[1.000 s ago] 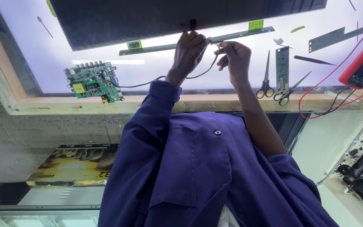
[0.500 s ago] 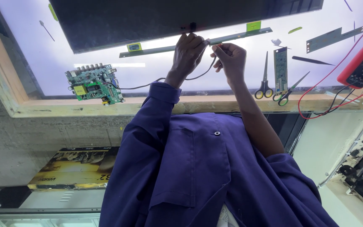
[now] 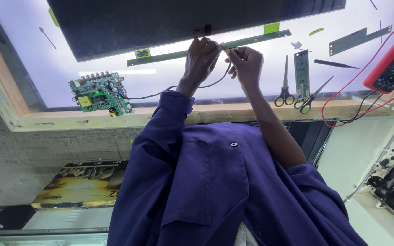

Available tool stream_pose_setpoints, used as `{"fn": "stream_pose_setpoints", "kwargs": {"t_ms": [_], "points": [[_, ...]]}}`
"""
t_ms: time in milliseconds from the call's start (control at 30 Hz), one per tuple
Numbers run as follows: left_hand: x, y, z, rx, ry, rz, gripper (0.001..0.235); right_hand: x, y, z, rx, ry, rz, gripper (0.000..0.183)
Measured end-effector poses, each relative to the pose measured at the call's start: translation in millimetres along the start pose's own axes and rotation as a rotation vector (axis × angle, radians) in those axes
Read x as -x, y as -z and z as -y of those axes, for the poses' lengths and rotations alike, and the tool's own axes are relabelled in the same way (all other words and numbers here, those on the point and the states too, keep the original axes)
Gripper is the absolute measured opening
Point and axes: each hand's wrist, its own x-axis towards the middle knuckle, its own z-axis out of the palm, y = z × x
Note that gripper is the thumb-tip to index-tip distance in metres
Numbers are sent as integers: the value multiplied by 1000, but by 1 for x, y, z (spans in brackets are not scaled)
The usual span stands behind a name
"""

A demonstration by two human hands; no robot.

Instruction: The person connects a cable to a circuit board and a flat ribbon cable to a display panel. They then plug a power cable into the circuit board, causing the display to light up. Finally, they use a multimeter probe to test the circuit board.

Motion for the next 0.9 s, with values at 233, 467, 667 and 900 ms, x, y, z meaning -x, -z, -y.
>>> {"fn": "stream_pose_setpoints", "kwargs": {"t_ms": [233,467,667,900], "points": [[-5,5,-4,-18,9,-11,12,3,11,-3,8,8,65,16],[-8,15,-8,48,58,67,12,20,43,-11,205,10,233,20],[14,13,-5,12,126,183,24,17,76,-26,348,313,134,24],[17,16,-20,-160,189,225,33,13,94,1,1012,538,15,45]]}}
